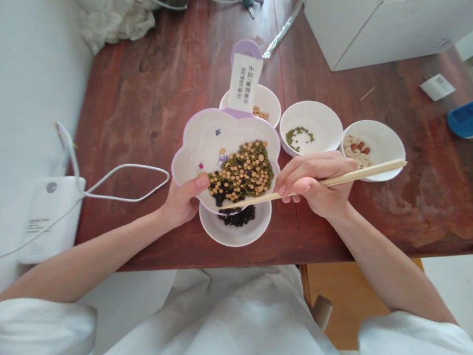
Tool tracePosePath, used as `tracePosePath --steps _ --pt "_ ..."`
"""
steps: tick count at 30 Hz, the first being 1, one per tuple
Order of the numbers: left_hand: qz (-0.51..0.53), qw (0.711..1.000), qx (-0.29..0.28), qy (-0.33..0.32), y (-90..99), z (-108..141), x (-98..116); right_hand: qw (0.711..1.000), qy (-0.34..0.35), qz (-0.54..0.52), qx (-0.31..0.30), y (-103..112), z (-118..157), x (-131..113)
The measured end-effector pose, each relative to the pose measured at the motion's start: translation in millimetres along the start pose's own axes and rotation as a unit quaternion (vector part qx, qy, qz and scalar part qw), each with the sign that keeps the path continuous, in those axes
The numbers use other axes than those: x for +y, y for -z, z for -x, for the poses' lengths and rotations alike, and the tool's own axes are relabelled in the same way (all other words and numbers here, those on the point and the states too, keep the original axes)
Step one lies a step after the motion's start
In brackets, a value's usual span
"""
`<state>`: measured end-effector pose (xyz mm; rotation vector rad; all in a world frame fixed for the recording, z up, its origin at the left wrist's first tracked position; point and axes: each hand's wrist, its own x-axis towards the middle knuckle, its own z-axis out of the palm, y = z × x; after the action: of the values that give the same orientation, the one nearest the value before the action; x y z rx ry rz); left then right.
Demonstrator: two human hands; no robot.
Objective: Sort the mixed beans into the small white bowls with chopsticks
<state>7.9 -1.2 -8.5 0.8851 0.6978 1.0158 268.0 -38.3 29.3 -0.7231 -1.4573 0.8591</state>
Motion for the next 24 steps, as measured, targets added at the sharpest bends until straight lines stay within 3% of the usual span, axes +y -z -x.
tracePosePath --steps 9,16,24 --pt "-0.004 0.999 -0.026 -0.020 1.8 -3.7 -1.6 0.997 0.021 -0.013 0.076 -1.7 -3.0 1.3" --pt "-0.011 1.000 -0.017 -0.023 2.9 -3.0 -2.9 0.993 0.071 0.097 0.020 -2.9 3.6 0.4" --pt "-0.002 1.000 -0.016 -0.020 0.9 -2.6 -2.1 0.986 0.113 0.126 -0.010 -2.9 4.9 -0.1"
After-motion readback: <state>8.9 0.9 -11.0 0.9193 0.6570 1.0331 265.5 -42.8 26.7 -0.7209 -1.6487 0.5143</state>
